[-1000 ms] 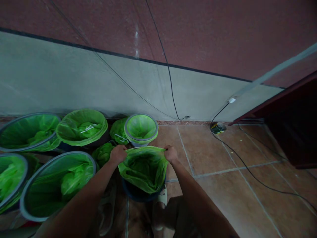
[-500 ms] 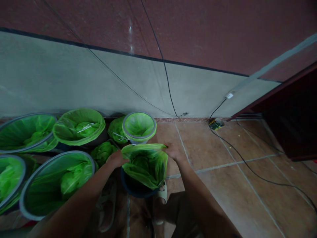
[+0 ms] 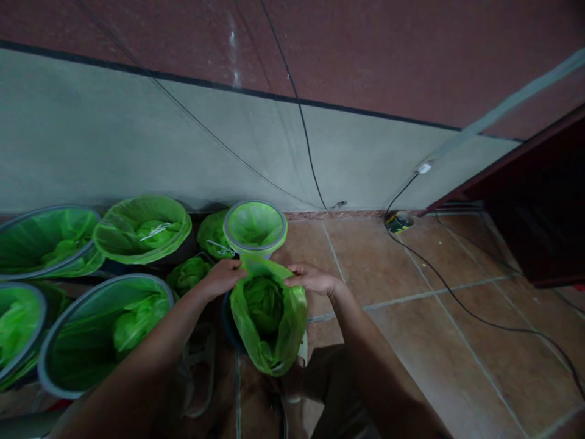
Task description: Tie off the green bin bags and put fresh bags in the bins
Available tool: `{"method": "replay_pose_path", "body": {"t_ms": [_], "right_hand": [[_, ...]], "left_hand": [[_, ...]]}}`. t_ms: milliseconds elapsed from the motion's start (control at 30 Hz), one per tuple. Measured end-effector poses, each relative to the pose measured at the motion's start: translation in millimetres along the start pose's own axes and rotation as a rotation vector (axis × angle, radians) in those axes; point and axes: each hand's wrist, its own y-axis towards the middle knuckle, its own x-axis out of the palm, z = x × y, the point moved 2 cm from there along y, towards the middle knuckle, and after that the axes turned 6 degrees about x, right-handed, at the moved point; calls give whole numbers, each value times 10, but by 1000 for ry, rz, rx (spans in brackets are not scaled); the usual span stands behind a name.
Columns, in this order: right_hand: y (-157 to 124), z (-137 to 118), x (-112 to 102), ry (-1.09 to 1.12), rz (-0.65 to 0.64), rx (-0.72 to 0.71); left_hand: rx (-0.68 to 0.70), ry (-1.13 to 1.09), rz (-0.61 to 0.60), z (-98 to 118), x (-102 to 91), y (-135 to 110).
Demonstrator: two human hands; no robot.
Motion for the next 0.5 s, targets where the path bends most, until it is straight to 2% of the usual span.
{"method": "replay_pose_path", "body": {"t_ms": [100,200,267,367,433,500], "right_hand": [[-91,-104,25,38,-84,-50],[-114,-78,8,-57,-109,29],[-78,29,-17,-194,-83,162],[-1,235,-67,-436,31,400],[38,324,-96,-525,112,473],[66,355,-118,-552,174,461]], "left_hand": [[36,-47,175,60,-106,-11],[78,61,268,10,-139,32],[24,177,217,-96,-64,60],[-125,353,42,-307,149,49],[-160,420,-73,-406,289,14],[-163,460,-119,-435,380,-19]]}}
